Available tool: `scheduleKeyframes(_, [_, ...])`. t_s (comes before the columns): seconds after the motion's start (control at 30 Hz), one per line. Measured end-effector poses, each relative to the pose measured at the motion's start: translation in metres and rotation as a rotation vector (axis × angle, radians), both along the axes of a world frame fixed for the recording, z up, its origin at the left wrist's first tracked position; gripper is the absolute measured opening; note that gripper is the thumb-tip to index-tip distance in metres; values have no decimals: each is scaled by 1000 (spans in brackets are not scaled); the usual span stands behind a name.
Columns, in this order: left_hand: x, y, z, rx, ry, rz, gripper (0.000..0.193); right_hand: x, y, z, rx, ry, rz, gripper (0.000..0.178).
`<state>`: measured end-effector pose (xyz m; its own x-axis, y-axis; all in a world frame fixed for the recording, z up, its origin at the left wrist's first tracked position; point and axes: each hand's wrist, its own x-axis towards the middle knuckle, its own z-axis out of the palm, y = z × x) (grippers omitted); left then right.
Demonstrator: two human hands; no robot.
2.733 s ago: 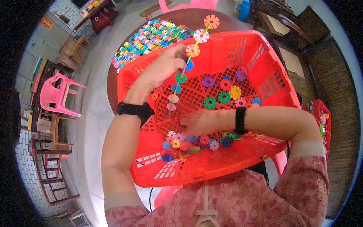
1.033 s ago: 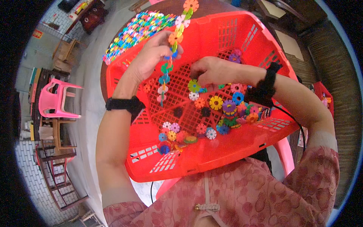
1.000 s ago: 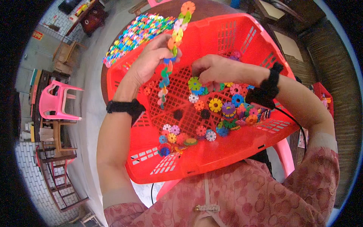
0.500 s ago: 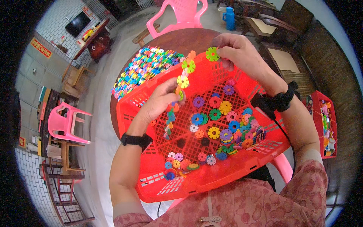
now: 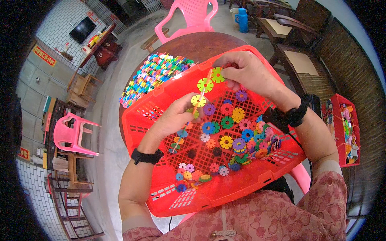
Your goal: The person is assembling colorful interlocking plastic toy pieces from a red basket.
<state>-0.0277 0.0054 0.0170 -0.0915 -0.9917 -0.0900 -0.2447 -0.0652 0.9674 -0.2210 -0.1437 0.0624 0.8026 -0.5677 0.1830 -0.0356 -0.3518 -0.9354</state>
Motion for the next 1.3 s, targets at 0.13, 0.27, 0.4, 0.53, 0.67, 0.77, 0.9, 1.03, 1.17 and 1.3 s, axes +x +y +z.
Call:
scheduleKeyframes(0.13, [1,0,7,-42,-120,-13,25,-3,-8,1,160,-55,23,17])
scheduleKeyframes(0.27, [5,-1,2,73,-8,10,21,0,-8,0,309,31,35,25])
scheduleKeyframes(0.4, [-2,-3,4,-90,109,136,30,1,-9,-9,187,54,83,27])
scheduleKeyframes(0.53, [-2,0,13,-237,82,229,59,2,-10,-13,17,50,79,24])
scheduleKeyframes(0.67, [-7,7,26,-186,-65,170,50,1,-1,6,-72,-20,15,17])
scheduleKeyframes(0.77, [-22,9,31,-224,-460,141,28,-6,9,20,-178,-44,-61,16])
scheduleKeyframes(0.9, [-29,7,24,-181,-343,107,32,-9,11,12,-292,-173,11,19])
scheduleKeyframes(1.03, [-35,5,21,-178,-307,114,32,-12,9,3,-510,-194,59,19])
scheduleKeyframes(1.17, [-44,3,20,-371,-327,169,34,-15,10,2,-543,-157,63,18])
scheduleKeyframes(1.3, [-50,3,27,-359,-375,155,36,-18,13,-2,-506,-243,33,17])
